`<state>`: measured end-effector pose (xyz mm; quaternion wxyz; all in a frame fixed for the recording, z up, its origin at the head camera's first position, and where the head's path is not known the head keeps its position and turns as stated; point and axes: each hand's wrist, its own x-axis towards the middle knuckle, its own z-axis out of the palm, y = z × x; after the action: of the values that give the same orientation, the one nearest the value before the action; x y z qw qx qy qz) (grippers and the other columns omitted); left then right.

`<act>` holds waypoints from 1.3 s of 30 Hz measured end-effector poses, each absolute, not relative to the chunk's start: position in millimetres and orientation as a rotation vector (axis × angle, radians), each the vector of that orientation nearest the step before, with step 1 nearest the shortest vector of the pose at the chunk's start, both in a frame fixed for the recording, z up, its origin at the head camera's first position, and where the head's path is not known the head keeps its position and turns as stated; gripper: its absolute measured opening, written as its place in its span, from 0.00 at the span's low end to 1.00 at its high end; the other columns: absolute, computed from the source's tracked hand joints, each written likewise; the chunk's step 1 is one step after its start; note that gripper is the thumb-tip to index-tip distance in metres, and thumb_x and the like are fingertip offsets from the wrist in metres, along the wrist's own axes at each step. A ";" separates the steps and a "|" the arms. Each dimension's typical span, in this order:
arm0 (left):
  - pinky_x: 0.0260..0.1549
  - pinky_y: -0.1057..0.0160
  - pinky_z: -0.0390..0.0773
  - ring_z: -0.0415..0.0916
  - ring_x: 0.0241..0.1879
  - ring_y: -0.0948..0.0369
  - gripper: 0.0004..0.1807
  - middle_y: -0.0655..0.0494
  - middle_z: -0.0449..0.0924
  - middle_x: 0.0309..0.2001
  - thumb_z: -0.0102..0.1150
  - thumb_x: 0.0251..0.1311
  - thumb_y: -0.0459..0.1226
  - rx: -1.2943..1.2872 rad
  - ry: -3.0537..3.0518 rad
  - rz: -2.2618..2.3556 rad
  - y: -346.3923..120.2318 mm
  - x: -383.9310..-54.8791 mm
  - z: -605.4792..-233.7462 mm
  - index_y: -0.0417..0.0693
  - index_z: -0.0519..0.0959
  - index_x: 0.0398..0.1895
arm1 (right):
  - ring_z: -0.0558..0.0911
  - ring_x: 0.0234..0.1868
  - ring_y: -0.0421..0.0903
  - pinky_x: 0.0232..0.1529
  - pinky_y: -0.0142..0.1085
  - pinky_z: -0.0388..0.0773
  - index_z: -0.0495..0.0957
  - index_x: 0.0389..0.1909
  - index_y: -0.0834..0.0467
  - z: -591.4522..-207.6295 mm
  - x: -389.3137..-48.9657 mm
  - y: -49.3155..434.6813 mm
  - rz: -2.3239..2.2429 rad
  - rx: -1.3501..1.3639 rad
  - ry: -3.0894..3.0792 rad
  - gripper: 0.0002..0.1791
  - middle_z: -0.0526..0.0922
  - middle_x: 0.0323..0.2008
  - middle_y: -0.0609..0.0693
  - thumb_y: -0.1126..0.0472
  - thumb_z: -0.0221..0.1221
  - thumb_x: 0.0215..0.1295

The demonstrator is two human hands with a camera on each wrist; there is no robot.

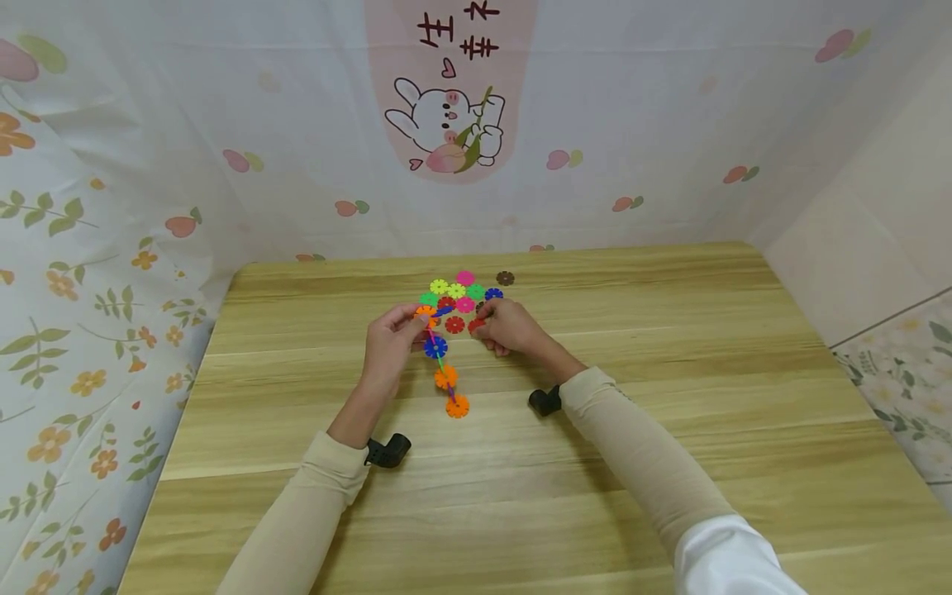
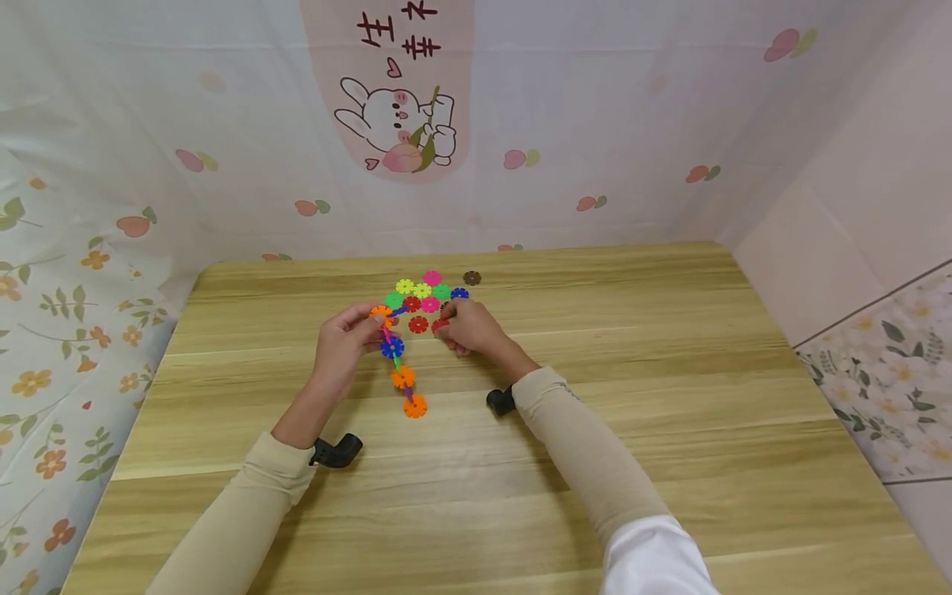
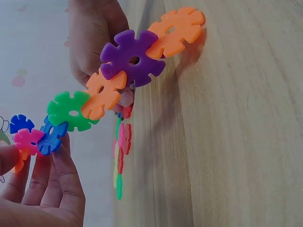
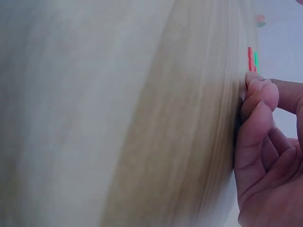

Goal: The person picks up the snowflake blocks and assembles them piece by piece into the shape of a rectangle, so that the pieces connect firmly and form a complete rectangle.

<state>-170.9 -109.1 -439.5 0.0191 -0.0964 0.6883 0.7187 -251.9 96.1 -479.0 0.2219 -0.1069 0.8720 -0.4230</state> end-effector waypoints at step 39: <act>0.36 0.67 0.82 0.79 0.31 0.62 0.14 0.55 0.80 0.35 0.56 0.69 0.39 -0.330 2.109 2.134 -110.3 -174.1 -440.8 0.37 0.80 0.48 | 0.77 0.28 0.68 0.35 0.56 0.81 0.81 0.38 0.64 -418.7 -236.9 104.9 -1.455 -0.471 2.175 0.15 0.80 0.21 0.55 0.54 0.57 0.71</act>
<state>-174.1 -110.3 -440.8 0.0615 -0.1092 0.6975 0.7055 -236.9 104.9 -418.7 0.2390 -0.1721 0.7943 -0.5314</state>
